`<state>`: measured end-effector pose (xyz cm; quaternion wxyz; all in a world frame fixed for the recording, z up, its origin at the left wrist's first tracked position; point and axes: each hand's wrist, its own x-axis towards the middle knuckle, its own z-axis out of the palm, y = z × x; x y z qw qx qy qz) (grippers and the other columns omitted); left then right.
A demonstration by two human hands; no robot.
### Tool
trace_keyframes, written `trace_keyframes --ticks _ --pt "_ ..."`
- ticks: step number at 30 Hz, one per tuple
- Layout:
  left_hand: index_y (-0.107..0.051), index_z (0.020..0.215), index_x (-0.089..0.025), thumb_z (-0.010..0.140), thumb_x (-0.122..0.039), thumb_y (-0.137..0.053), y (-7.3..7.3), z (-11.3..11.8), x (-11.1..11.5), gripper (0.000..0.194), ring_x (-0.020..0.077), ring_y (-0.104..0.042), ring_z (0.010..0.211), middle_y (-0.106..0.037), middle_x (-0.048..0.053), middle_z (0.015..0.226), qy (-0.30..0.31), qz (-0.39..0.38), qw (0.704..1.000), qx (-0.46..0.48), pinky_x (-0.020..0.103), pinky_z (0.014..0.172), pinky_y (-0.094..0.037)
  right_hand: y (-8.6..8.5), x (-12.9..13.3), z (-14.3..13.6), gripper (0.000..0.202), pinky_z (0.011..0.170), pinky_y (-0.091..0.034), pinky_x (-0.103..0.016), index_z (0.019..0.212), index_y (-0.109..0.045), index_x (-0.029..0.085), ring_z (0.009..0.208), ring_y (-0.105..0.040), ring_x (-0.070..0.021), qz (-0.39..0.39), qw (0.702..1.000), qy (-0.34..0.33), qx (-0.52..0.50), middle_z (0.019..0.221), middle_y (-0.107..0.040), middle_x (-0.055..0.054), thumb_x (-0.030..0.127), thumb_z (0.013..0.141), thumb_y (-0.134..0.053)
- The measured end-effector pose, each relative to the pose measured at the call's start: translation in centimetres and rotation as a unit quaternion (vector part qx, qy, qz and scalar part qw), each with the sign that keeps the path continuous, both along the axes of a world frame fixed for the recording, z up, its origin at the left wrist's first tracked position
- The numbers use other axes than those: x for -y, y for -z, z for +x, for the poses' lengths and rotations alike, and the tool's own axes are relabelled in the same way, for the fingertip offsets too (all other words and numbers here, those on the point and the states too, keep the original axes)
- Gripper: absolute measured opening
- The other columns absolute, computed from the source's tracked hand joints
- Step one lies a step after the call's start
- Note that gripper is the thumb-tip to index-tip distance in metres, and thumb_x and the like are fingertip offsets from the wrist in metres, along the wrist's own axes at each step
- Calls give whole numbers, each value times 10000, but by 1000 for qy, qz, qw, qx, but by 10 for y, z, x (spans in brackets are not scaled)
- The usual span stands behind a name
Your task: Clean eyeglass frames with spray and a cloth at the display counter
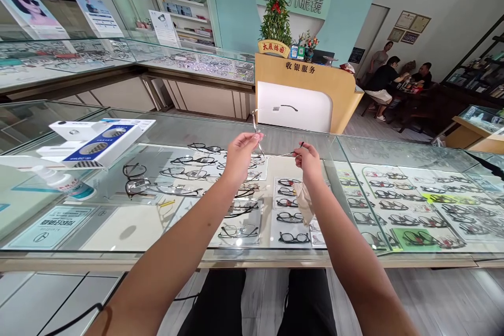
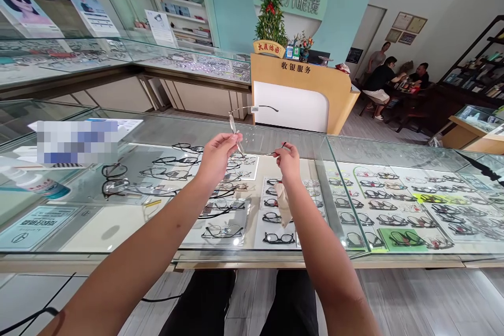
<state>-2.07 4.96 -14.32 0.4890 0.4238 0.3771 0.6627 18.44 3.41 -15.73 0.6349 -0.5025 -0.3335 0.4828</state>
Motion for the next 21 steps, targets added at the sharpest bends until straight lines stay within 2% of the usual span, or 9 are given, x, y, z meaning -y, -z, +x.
trace_keyframes --ticks 3,5,7,8,10,11,15,21 --pt "-786 910 -224 699 -600 -987 0 0 1 475 311 -744 1266 -847 111 1168 -10 22 999 -29 495 1181 -532 2 1 -1 510 633 -419 -310 1210 -598 229 643 -500 -149 -3 998 20 57 824 -691 17 346 737 -750" --pt "-796 921 -228 733 -595 -967 0 1 4 445 315 -743 1262 -849 103 1159 -14 37 998 -53 496 1172 -536 1 4 -3 518 742 -502 -356 1263 -584 235 771 -571 -188 50 982 85 161 981 -694 -24 386 794 -743" --pt "-800 911 -231 754 -587 -951 -1 3 6 416 317 -742 1254 -844 99 1182 -14 48 996 -72 488 1137 -556 -2 10 -6 496 915 -539 -434 1304 -595 238 948 -610 -243 136 934 148 295 1112 -675 -68 413 857 -719" --pt "-802 900 -232 758 -583 -947 -1 4 8 405 318 -743 1246 -839 98 1204 -13 51 995 -80 481 1115 -567 -3 13 -8 470 997 -529 -476 1314 -612 238 1026 -613 -269 177 903 160 356 1152 -669 -85 415 888 -703" --pt "-811 884 -233 767 -578 -940 0 6 10 386 319 -741 1242 -824 99 1259 -5 57 994 -95 473 1085 -583 -5 19 -13 419 1105 -492 -537 1327 -656 242 1148 -612 -309 237 854 131 444 1215 -674 -111 408 943 -679" --pt "-819 881 -234 773 -573 -938 0 7 12 375 322 -737 1253 -815 100 1288 2 62 993 -101 475 1087 -586 -6 22 -16 408 1131 -483 -552 1341 -675 247 1192 -614 -322 254 841 100 466 1249 -681 -120 408 966 -674" --pt "-858 886 -248 795 -554 -940 3 14 18 330 337 -712 1334 -777 106 1402 41 80 989 -114 518 1174 -552 -1 25 -27 414 1176 -488 -562 1402 -715 270 1317 -619 -342 279 833 7 477 1382 -705 -129 403 1010 -684" --pt "-884 906 -252 736 -596 -979 3 16 21 395 372 -707 1354 -778 121 1429 99 49 988 -110 536 1137 -580 5 22 -29 234 1150 -531 -530 1208 -781 280 1301 -673 -318 299 853 -37 427 1345 -782 -99 335 1024 -648"
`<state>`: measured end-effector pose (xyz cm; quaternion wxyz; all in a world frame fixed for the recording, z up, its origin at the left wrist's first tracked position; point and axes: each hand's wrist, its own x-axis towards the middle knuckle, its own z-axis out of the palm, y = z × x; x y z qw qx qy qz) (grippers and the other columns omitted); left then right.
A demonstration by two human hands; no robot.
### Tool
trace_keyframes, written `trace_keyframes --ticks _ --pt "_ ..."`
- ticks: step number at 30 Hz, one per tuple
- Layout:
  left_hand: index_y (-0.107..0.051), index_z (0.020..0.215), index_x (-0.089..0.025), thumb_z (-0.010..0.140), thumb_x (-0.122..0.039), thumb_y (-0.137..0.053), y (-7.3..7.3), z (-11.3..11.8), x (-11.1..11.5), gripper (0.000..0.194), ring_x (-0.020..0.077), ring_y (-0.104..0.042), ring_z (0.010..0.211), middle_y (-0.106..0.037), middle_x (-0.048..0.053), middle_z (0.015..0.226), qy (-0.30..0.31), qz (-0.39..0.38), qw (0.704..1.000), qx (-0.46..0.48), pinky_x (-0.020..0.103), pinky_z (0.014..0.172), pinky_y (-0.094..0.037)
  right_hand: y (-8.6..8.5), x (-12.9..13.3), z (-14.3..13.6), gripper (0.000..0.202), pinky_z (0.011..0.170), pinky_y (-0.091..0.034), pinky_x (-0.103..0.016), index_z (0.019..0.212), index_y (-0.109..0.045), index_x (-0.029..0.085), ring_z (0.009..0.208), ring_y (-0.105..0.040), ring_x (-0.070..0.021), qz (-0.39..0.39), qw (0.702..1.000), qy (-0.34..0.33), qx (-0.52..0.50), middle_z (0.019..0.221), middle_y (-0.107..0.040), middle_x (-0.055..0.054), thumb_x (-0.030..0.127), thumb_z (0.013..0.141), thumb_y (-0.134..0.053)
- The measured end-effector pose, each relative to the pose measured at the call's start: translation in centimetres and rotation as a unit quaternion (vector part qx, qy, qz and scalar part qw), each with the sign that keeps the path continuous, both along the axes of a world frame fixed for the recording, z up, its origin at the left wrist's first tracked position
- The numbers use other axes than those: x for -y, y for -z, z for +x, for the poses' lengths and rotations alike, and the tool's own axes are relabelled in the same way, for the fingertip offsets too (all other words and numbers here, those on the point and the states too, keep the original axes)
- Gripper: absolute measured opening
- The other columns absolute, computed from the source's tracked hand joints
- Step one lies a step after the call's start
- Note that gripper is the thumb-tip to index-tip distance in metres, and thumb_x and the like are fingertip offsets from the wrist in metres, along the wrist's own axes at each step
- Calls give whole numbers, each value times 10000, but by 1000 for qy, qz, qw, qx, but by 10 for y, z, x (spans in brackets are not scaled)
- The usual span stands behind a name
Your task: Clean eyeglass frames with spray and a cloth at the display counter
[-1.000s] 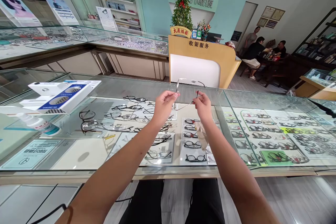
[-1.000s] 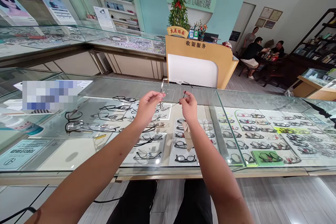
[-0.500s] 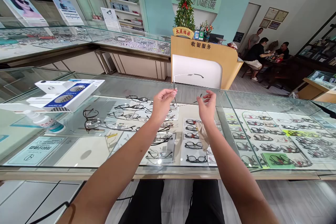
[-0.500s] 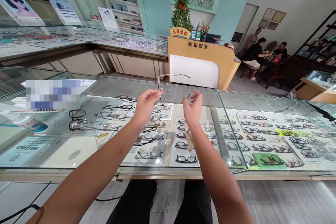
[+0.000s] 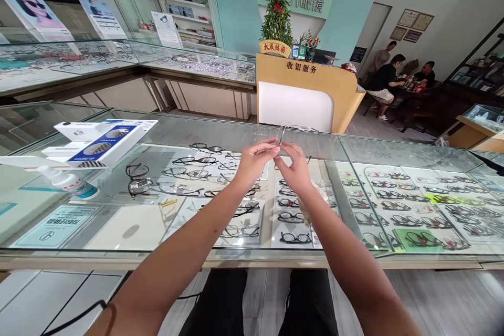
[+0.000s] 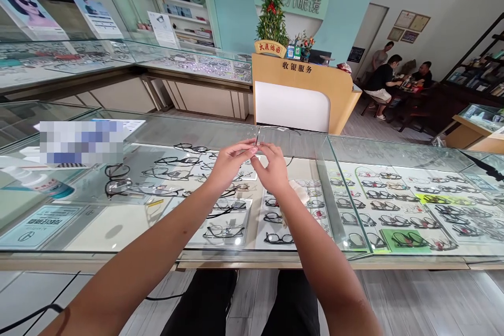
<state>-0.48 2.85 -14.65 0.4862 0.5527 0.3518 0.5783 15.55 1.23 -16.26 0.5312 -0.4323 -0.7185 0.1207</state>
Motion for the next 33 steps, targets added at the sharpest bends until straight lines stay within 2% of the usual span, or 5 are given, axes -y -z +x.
trace_keyframes --ticks 5,14,20,27,33 --pt "-893 957 -249 851 -633 -884 -1 -2 0 399 377 -691 1389 -776 123 1438 9 55 997 -48 555 1182 -558 -1 -2 1 223 1036 -579 -478 1134 -766 270 1161 -733 -294 -44 996 -30 -68 1212 -825 -88 425 1014 -661" --pt "-809 1250 -301 1055 -447 -686 -25 -26 35 273 319 -645 1449 -725 102 1514 -132 225 939 -224 548 1273 -474 -2 -2 14 361 1032 -569 -465 1079 -784 239 1163 -751 -292 -57 991 -13 -118 1216 -836 -122 579 1000 -692" --pt "-727 1238 -261 1077 -384 -630 -27 -131 81 225 286 -650 1409 -726 110 1461 -337 235 883 -229 469 1235 -473 3 -6 21 424 969 -579 -457 1021 -791 219 1080 -766 -295 -42 994 31 -99 1176 -848 -140 622 1001 -660" --pt "-563 1366 -183 939 -211 -669 26 -291 90 441 297 -574 1412 -603 194 1499 -621 66 753 -206 429 1214 -450 3 -1 25 412 913 -547 -461 1035 -806 219 943 -720 -274 -24 996 65 -52 1124 -836 -137 574 1030 -598" --pt "-438 1484 -169 946 -268 -702 56 -359 77 607 287 -604 1385 -623 205 1493 -568 -126 779 -233 399 1185 -450 3 -2 27 424 924 -549 -491 1003 -789 224 967 -710 -293 -36 996 74 -36 1137 -824 -153 599 1015 -592"
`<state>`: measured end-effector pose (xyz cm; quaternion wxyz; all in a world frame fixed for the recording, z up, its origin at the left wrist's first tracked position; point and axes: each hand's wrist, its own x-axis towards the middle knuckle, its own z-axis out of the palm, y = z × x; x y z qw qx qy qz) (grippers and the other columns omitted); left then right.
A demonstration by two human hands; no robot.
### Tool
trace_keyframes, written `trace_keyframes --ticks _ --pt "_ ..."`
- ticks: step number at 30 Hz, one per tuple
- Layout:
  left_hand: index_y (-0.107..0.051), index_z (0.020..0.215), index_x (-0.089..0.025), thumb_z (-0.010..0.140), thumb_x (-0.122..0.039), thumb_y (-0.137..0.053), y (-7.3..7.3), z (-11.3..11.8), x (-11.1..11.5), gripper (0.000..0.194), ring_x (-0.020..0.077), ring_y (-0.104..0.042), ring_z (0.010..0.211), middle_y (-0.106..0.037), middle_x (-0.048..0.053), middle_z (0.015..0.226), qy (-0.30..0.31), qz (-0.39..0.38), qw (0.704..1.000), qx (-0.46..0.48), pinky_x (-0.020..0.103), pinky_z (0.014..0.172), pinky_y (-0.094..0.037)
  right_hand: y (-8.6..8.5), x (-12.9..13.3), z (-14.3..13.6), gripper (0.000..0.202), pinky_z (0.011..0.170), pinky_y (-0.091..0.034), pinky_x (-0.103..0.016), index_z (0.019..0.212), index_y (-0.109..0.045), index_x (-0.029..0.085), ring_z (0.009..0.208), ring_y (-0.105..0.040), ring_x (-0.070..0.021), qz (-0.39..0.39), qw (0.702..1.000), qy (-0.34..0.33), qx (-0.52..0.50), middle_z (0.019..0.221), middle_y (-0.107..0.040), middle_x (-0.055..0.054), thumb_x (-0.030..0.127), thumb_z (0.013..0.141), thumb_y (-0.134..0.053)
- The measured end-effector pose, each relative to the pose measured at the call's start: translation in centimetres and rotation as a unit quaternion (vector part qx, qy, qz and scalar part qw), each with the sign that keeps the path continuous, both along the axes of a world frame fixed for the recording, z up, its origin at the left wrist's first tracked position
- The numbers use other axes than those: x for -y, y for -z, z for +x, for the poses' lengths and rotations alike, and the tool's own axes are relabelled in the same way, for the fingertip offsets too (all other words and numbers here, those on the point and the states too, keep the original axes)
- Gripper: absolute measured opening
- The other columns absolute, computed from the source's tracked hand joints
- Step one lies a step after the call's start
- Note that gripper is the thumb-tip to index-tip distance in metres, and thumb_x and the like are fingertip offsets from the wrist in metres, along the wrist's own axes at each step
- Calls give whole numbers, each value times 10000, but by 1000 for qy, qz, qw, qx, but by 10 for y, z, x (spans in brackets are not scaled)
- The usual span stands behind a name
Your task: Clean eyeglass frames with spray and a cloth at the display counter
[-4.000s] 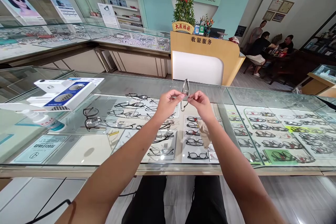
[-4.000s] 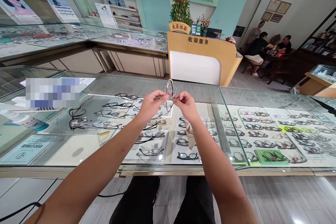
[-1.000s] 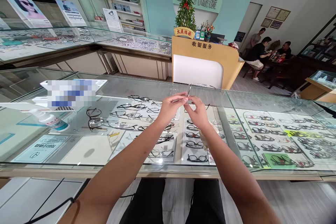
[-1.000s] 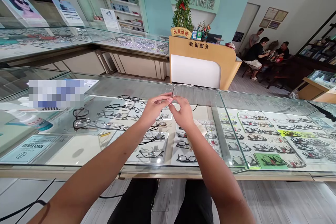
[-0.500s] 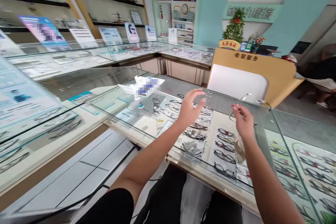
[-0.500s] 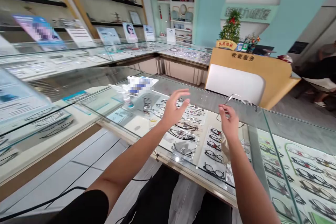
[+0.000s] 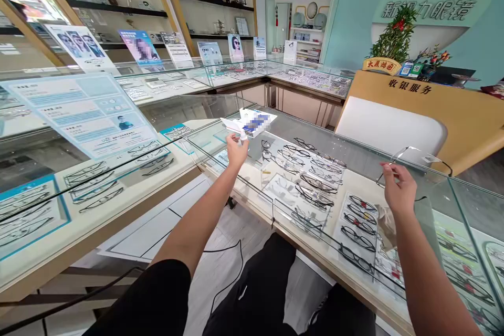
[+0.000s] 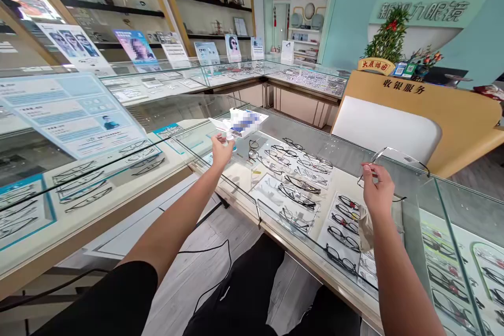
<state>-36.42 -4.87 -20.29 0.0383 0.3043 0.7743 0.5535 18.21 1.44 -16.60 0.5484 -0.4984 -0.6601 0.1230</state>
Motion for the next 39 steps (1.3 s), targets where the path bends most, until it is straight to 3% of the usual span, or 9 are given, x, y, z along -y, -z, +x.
trace_keyframes --ticks 4,8,12,16,21,27,30,33,39 --pt "-508 1389 -185 877 -262 -752 6 -8 -3 572 309 -673 1245 -731 151 1295 29 -34 999 26 409 1077 -491 4 -5 3 421 935 -551 -506 964 -769 236 977 -707 -299 -2 1000 2 8 1143 -823 -155 613 1011 -586" --pt "-591 1089 -237 812 -259 -756 0 -5 -1 322 366 -649 1234 -747 118 1130 45 -47 997 39 458 1061 -481 7 -9 6 434 947 -550 -521 996 -780 228 992 -702 -307 -2 1000 4 9 1136 -824 -160 614 1012 -582" --pt "-579 982 -245 787 -321 -688 -21 11 -4 236 334 -646 1153 -734 106 1066 91 -2 993 71 447 1015 -509 7 -11 7 447 965 -560 -514 1014 -781 218 1038 -718 -313 2 1000 3 0 1147 -826 -161 617 1013 -579" --pt "-547 871 -250 692 -381 -636 -52 52 -23 239 240 -631 860 -666 62 885 205 63 968 132 392 809 -546 6 -13 6 453 980 -566 -500 1025 -774 223 1065 -728 -314 8 1000 -11 0 1160 -831 -156 628 1017 -571" --pt "-594 787 -249 671 -508 -669 -96 139 -54 294 179 -495 624 -526 23 687 375 112 899 197 361 621 -475 4 -14 4 467 990 -556 -496 1038 -755 227 1110 -717 -321 10 1000 -27 -4 1178 -830 -156 648 1032 -551" --pt "-478 572 -272 769 -1057 -469 -136 246 -72 809 160 -367 495 -370 10 536 615 97 707 336 347 500 -340 4 -18 5 485 1019 -527 -501 1040 -742 234 1129 -687 -312 7 999 -34 -12 1180 -810 -136 668 1055 -525" --pt "-381 502 -289 718 -1166 -291 -134 287 -78 908 148 -298 436 -274 -6 466 667 62 655 350 341 454 -275 4 -18 4 471 1017 -512 -482 1027 -740 240 1118 -681 -307 3 999 -34 -14 1162 -807 -131 656 1066 -523" --pt "-344 460 -292 668 -1200 -219 -122 314 -81 939 132 -236 392 -199 -19 424 690 43 628 357 328 412 -219 2 -15 1 440 1002 -511 -454 1035 -736 249 1125 -679 -298 -16 999 -49 -13 1175 -807 -123 624 1082 -511" --pt "-361 422 -293 657 -1202 -232 -98 326 -84 947 124 -230 362 -181 -19 395 713 -5 608 348 339 410 -233 -10 -5 -9 411 995 -510 -412 966 -721 268 1113 -699 -265 -43 992 -108 -47 1159 -814 -78 610 1086 -527"
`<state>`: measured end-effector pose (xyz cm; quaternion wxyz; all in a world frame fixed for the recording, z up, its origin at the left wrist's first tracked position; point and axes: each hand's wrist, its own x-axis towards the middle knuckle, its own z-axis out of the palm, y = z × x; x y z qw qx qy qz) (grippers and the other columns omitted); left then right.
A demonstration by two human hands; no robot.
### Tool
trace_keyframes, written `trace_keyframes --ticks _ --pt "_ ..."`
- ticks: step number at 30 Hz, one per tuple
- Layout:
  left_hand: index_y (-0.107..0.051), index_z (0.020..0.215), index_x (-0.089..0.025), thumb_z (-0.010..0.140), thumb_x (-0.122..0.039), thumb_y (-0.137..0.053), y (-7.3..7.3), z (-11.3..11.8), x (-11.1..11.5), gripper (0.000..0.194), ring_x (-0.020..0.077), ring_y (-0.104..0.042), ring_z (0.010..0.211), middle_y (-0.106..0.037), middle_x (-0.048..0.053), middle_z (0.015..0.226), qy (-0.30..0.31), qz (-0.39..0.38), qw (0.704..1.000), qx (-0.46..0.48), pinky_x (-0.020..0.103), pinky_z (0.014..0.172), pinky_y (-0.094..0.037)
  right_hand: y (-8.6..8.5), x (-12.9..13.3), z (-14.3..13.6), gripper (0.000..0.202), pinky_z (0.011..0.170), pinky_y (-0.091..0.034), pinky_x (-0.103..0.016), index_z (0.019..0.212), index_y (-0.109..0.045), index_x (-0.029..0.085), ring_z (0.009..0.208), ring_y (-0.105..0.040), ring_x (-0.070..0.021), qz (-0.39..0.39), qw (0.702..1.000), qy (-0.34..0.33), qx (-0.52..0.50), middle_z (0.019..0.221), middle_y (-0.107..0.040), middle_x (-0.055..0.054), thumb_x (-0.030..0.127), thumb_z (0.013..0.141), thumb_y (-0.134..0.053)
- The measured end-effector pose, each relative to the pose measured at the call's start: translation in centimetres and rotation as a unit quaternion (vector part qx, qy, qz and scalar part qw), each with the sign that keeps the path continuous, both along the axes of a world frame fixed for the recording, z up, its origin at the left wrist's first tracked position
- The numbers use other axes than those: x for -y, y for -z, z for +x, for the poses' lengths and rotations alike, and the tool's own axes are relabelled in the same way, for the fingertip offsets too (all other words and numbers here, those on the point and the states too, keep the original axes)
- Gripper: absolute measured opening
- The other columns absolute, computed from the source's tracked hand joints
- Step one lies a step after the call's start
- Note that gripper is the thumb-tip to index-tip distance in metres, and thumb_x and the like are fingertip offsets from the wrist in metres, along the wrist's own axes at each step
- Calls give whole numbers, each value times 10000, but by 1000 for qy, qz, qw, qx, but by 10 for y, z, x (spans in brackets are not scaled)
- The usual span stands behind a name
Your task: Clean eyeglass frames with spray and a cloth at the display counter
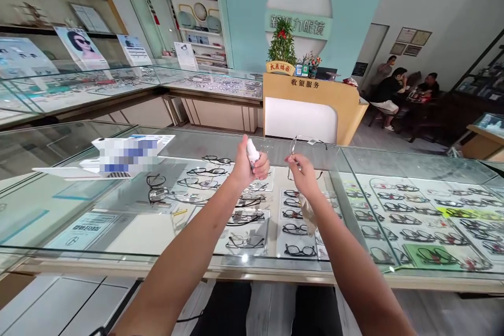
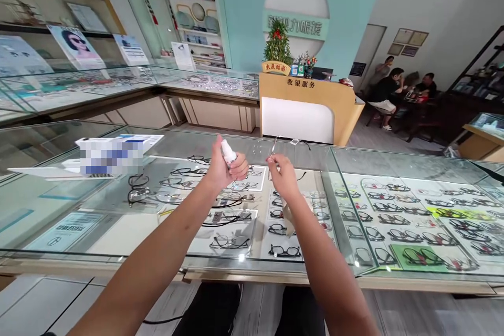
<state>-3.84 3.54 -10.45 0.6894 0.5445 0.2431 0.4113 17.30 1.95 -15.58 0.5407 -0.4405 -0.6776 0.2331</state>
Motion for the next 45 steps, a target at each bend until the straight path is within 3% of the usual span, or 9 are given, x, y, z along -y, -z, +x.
trace_keyframes --ticks 3,8,13,25,31,37,41,45 --pt "-360 421 -293 695 -1183 -207 10 -1 -1 943 128 -239 359 -187 -13 390 -22 6 1000 -15 344 427 -251 -9 9 -8 414 973 -514 -405 929 -736 265 1050 -695 -258 -18 999 -41 -29 1087 -803 -65 611 1074 -562" --pt "-441 476 -261 913 -1001 -349 28 2 -6 865 148 -365 408 -356 23 422 -195 75 973 -95 356 500 -330 -19 20 -16 484 959 -510 -400 894 -768 270 1010 -665 -250 -82 984 -139 -81 1004 -780 -43 722 1010 -642" --pt "-456 497 -240 1058 -814 -377 33 1 -7 807 153 -417 439 -412 19 426 -248 125 939 -201 358 563 -380 -21 24 -18 456 952 -501 -403 905 -781 274 1026 -668 -252 -126 961 -220 -112 1017 -800 -40 717 985 -709" --pt "-430 521 -224 1027 -837 -437 31 2 -2 796 136 -422 487 -444 13 480 -241 159 930 -226 339 562 -327 -18 23 -19 353 922 -498 -388 929 -803 288 1005 -690 -241 -136 942 -258 -168 1026 -814 -28 618 1023 -717" --pt "-438 510 -223 996 -873 -401 26 7 8 812 133 -419 484 -434 15 484 -175 181 933 -255 336 559 -319 -16 12 -12 351 879 -542 -384 942 -808 291 981 -729 -247 -143 929 -214 -266 1027 -822 -42 642 945 -789" --pt "-425 550 -225 963 -868 -468 29 13 15 766 120 -381 487 -450 2 514 -158 188 923 -295 327 551 -276 -16 9 -7 318 860 -558 -368 958 -817 285 993 -737 -241 -145 922 -202 -298 1046 -817 -42 602 930 -815" --pt "-447 547 -225 974 -873 -446 16 8 17 776 126 -388 485 -466 15 514 -172 192 929 -266 329 548 -291 -21 11 -4 325 869 -556 -366 965 -805 278 1004 -733 -242 -146 921 -199 -302 1034 -820 -52 602 930 -804" --pt "-550 585 -223 987 -900 -385 -5 -14 19 805 167 -520 550 -552 46 553 -251 217 924 -191 344 616 -423 -25 10 2 316 855 -557 -361 936 -795 283 965 -721 -232 -145 916 -193 -322 1043 -833 -57 596 908 -818"
